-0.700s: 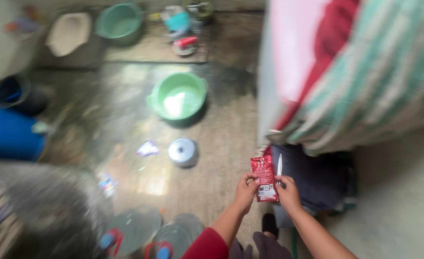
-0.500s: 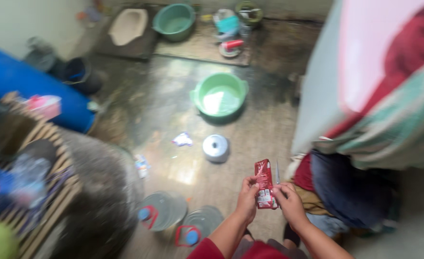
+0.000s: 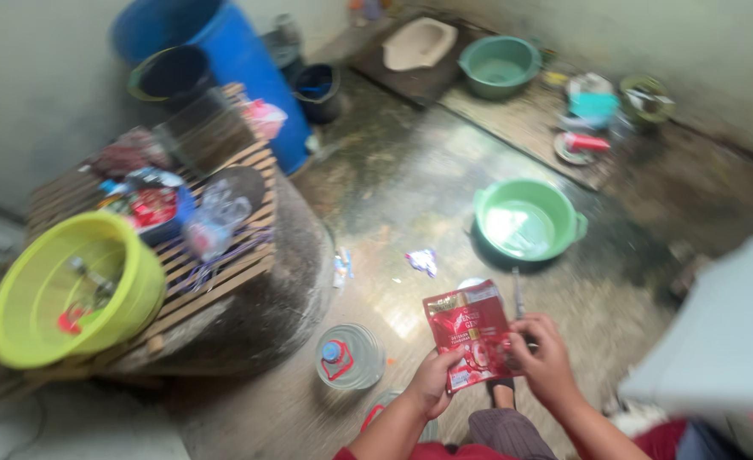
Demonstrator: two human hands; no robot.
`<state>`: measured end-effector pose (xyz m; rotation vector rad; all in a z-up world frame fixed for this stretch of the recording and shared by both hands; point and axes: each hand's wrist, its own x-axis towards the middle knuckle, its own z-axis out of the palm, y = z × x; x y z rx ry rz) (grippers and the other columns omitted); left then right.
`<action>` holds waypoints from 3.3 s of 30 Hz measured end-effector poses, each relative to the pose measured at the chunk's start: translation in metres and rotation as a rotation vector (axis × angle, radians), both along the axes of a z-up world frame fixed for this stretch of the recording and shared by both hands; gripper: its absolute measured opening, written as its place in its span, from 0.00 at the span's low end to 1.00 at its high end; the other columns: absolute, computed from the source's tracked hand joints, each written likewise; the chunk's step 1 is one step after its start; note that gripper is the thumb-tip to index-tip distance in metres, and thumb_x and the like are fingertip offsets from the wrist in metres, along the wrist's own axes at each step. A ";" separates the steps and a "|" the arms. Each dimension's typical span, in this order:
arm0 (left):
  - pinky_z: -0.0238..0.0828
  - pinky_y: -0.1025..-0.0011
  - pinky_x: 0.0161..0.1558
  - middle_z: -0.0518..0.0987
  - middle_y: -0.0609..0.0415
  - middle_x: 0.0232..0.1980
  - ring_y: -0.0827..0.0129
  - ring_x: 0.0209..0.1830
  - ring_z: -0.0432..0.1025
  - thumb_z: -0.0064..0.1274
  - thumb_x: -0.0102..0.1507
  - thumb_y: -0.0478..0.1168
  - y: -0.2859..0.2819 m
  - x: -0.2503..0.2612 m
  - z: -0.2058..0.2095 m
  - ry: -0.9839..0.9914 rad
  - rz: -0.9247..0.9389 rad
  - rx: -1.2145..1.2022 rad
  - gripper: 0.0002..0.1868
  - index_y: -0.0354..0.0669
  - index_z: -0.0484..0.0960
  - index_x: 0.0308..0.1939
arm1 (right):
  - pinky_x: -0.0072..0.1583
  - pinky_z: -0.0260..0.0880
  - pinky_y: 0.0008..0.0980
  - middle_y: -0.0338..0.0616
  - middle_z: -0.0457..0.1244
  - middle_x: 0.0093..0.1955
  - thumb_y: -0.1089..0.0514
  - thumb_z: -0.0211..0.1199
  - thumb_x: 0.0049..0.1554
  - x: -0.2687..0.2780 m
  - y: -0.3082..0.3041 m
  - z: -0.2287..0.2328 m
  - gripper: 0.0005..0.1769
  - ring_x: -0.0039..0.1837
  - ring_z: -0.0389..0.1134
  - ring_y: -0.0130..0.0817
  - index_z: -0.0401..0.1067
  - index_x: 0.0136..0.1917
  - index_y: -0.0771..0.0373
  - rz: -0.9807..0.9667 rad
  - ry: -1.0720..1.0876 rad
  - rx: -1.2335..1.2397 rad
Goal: The person uses scissors to cut open a soap refill packet and pours the liquid into a red bottle. The person then gathers various packets, a toothbrush, and the bottle, organizing them into a blue basket and a plastic bag located on the floor.
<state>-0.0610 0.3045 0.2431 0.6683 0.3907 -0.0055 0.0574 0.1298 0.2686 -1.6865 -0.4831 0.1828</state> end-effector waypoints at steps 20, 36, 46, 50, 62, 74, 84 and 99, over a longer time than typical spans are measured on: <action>0.72 0.61 0.62 0.80 0.47 0.61 0.60 0.61 0.75 0.44 0.68 0.39 0.146 0.127 0.077 -0.138 0.743 -0.029 0.20 0.37 0.73 0.64 | 0.49 0.71 0.33 0.46 0.66 0.56 0.72 0.59 0.51 0.176 0.233 0.164 0.20 0.50 0.70 0.38 0.73 0.56 0.60 0.553 -0.659 -0.091; 0.70 0.59 0.63 0.80 0.54 0.58 0.64 0.59 0.75 0.45 0.69 0.45 0.384 0.119 0.085 -0.079 0.921 -0.163 0.20 0.45 0.73 0.64 | 0.56 0.65 0.45 0.49 0.62 0.53 0.59 0.67 0.49 0.130 0.523 0.139 0.23 0.56 0.62 0.50 0.73 0.59 0.51 0.704 -0.923 -0.288; 0.69 0.63 0.57 0.80 0.51 0.58 0.64 0.55 0.74 0.47 0.70 0.48 0.503 0.137 0.072 -0.104 1.137 -0.089 0.22 0.40 0.75 0.63 | 0.54 0.67 0.45 0.46 0.66 0.41 0.55 0.73 0.47 0.156 0.646 0.163 0.40 0.49 0.67 0.47 0.68 0.72 0.53 1.010 -0.778 -0.347; 0.70 0.64 0.62 0.80 0.50 0.61 0.64 0.60 0.75 0.47 0.69 0.50 0.538 0.152 0.085 -0.141 1.184 -0.026 0.25 0.38 0.73 0.65 | 0.51 0.73 0.35 0.44 0.72 0.43 0.62 0.72 0.47 0.194 0.703 0.142 0.30 0.45 0.74 0.35 0.70 0.64 0.60 1.126 -0.281 -0.442; 0.71 0.58 0.63 0.78 0.49 0.62 0.61 0.62 0.74 0.58 0.64 0.46 0.620 0.135 0.152 -0.151 1.416 0.036 0.28 0.37 0.72 0.65 | 0.51 0.66 0.32 0.39 0.63 0.45 0.64 0.60 0.57 0.258 0.778 0.137 0.22 0.49 0.64 0.30 0.66 0.65 0.60 1.361 0.446 -0.245; 0.69 0.53 0.66 0.76 0.49 0.65 0.58 0.65 0.72 0.58 0.65 0.44 0.654 0.095 0.169 -0.329 1.223 0.083 0.29 0.40 0.69 0.67 | 0.65 0.59 0.40 0.44 0.67 0.62 0.37 0.65 0.53 0.193 0.786 0.183 0.34 0.64 0.63 0.35 0.65 0.65 0.57 1.111 0.399 -0.026; 0.58 0.52 0.75 0.59 0.43 0.81 0.50 0.81 0.54 0.49 0.69 0.58 0.675 0.061 0.236 -0.664 0.991 0.247 0.41 0.35 0.58 0.78 | 0.53 0.66 0.37 0.42 0.63 0.44 0.35 0.65 0.52 0.199 0.769 0.205 0.36 0.48 0.67 0.36 0.68 0.63 0.62 1.565 0.258 -0.108; 0.65 0.57 0.67 0.68 0.46 0.77 0.61 0.67 0.67 0.58 0.66 0.57 0.700 0.065 0.215 -0.557 1.092 0.272 0.38 0.43 0.64 0.72 | 0.50 0.66 0.34 0.41 0.64 0.40 0.39 0.67 0.53 0.181 0.770 0.233 0.32 0.45 0.64 0.32 0.68 0.62 0.63 1.706 0.346 -0.237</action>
